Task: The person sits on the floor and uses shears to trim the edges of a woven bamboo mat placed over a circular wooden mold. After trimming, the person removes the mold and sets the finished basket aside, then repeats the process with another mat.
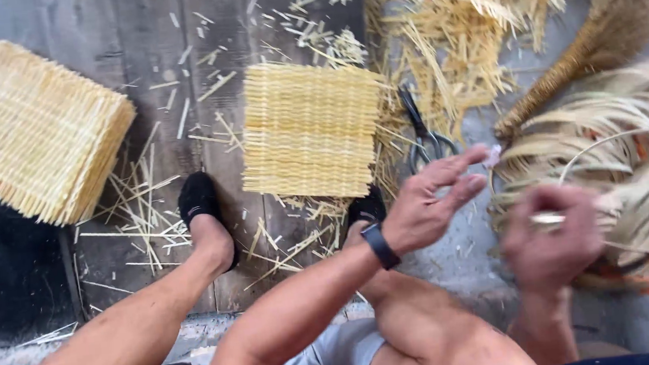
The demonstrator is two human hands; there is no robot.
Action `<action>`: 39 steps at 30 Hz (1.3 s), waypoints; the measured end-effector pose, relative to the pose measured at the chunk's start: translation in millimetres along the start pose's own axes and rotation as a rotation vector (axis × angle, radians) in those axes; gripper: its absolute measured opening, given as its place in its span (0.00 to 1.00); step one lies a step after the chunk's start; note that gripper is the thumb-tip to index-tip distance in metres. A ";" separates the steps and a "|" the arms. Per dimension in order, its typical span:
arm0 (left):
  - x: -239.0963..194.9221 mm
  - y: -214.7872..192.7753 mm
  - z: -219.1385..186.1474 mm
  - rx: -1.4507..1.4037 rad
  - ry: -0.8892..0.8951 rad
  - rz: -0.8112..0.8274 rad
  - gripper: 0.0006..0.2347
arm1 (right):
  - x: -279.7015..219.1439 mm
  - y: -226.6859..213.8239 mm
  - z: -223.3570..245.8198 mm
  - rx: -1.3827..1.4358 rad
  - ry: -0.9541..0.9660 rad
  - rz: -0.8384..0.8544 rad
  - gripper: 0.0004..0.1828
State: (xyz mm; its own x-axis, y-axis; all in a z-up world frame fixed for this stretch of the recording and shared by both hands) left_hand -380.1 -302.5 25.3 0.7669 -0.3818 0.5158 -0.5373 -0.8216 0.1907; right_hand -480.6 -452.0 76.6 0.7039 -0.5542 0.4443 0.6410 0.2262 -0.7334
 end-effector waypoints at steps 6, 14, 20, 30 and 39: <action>13.0 -50.9 -7.7 -0.277 -0.288 -0.168 0.14 | 35.8 6.2 98.5 0.039 -0.351 0.111 0.16; 73.8 -139.0 -85.8 -0.341 -0.520 0.015 0.15 | 103.4 47.2 155.4 0.187 -0.679 0.338 0.10; 125.9 -161.8 -100.7 -0.047 -0.536 0.069 0.32 | 127.4 53.4 217.2 0.126 -0.996 0.306 0.10; 112.4 -188.1 -76.6 -0.062 -0.368 -0.043 0.17 | 154.1 66.7 195.2 0.174 -0.369 0.663 0.11; 44.4 -241.9 -22.4 -0.897 -0.236 -0.571 0.10 | 80.7 152.0 94.0 1.614 0.784 0.971 0.22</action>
State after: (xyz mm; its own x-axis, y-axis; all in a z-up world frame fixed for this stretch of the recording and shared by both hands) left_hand -223.9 -111.2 20.7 0.9813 -0.1926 0.0022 -0.0672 -0.3319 0.9409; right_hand -297.6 -387.0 49.3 0.9387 0.1065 -0.3278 0.1569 0.7148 0.6815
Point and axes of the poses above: each hand's wrist, its own x-axis towards the middle knuckle, its own y-axis out of the palm, z = x × y, the point moved 1 cm from there along x, towards the middle knuckle, and after that the axes turned 15 degrees about y, right-handed, at the moved point
